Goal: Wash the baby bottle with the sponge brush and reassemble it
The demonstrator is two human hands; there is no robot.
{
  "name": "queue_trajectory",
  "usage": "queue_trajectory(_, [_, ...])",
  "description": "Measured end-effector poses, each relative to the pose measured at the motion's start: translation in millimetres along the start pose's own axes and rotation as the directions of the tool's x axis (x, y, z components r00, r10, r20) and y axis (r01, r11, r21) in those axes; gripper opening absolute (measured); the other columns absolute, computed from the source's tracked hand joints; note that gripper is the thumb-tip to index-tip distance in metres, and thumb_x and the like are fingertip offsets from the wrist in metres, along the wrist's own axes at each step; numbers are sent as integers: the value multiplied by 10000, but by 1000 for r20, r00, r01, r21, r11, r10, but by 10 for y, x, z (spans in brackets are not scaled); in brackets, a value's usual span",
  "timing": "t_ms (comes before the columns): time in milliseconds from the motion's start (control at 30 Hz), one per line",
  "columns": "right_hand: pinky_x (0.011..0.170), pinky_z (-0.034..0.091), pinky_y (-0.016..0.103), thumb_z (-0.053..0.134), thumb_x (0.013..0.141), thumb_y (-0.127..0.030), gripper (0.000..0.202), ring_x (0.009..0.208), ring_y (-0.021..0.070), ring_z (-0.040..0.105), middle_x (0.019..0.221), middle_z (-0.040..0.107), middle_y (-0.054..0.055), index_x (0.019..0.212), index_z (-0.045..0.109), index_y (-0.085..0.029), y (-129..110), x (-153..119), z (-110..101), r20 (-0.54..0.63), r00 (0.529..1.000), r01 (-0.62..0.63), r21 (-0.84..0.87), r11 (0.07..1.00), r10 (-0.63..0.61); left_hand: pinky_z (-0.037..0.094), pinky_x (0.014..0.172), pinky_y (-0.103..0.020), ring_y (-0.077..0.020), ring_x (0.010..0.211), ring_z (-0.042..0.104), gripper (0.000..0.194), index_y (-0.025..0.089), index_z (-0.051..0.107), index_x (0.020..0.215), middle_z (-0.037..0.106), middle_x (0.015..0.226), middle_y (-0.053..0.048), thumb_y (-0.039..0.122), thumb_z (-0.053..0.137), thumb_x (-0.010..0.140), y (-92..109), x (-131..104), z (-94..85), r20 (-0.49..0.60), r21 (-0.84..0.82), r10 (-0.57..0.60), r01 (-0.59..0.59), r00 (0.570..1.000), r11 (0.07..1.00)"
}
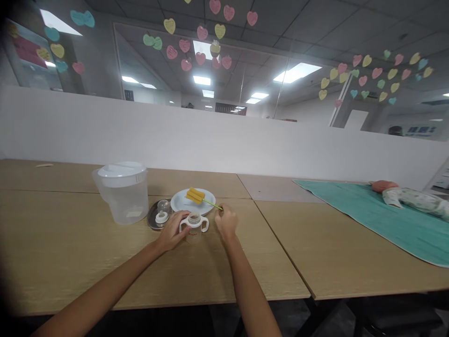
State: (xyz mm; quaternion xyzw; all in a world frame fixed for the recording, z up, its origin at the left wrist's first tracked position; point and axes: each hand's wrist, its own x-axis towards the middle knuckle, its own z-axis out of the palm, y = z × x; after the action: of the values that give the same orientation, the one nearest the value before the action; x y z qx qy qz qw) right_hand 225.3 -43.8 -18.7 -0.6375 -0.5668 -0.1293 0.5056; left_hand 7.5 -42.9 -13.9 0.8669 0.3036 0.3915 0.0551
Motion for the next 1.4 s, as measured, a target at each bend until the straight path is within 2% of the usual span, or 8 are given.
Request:
queue_trajectory(233, [580, 297, 230, 431, 727, -187, 229, 636, 144, 535, 706, 659, 36, 789, 652, -173, -15, 1, -17, 21, 1000, -7, -7, 1000, 7, 383, 918, -378, -230, 1039, 512, 408, 173, 480, 1139, 574, 1125, -106, 443, 457, 834, -11, -1, 5, -9, -7, -28, 28, 1000, 1000])
queue_trajectory(767, [570, 296, 229, 427, 716, -192, 233, 624, 141, 535, 693, 653, 32, 779, 650, -171, 1, 7, 2, -2, 1000, 10, -5, 1000, -10, 350, 903, -380, -236, 1025, 492, 449, 182, 457, 1220, 569, 1110, -101, 454, 387, 869, 21, 10, -25, 9, -9, 30, -30, 1000, 1000])
queue_trajectory(1033, [570, 299, 227, 430, 712, -170, 226, 616, 137, 532, 681, 649, 31, 769, 648, -174, -3, -2, 0, -20, 999, 27, 1, 1000, -27, 346, 900, -380, -228, 977, 511, 434, 177, 484, 1195, 602, 1054, -91, 446, 402, 865, 15, 18, -33, 11, 49, 48, -48, 999, 998])
queue_trajectory(1167, [565, 299, 226, 430, 710, -168, 228, 612, 137, 532, 687, 651, 33, 774, 649, -172, 4, 0, 6, -14, 999, 36, -2, 999, -36, 355, 906, -381, -230, 980, 541, 485, 178, 464, 1228, 615, 1078, -96, 470, 438, 841, -26, 22, -34, 49, 90, 71, -75, 996, 993])
queue_trajectory(1333, [571, 307, 228, 435, 707, -177, 235, 615, 143, 538, 697, 659, 39, 794, 654, -169, 25, 3, 25, -13, 999, 37, -8, 999, -37, 381, 904, -370, -259, 1046, 538, 605, 202, 467, 1240, 601, 1149, -97, 545, 548, 749, -44, 28, -28, 54, 132, 34, -41, 998, 990])
queue_trajectory(1400, [570, 306, 230, 438, 705, -180, 234, 614, 144, 540, 700, 663, 40, 795, 655, -169, 26, 4, 25, -14, 999, 31, -7, 1000, -31, 408, 857, -351, -255, 1003, 561, 628, 210, 457, 1252, 627, 1095, -87, 558, 553, 739, -28, 26, -31, 78, 117, -23, 13, 997, 993])
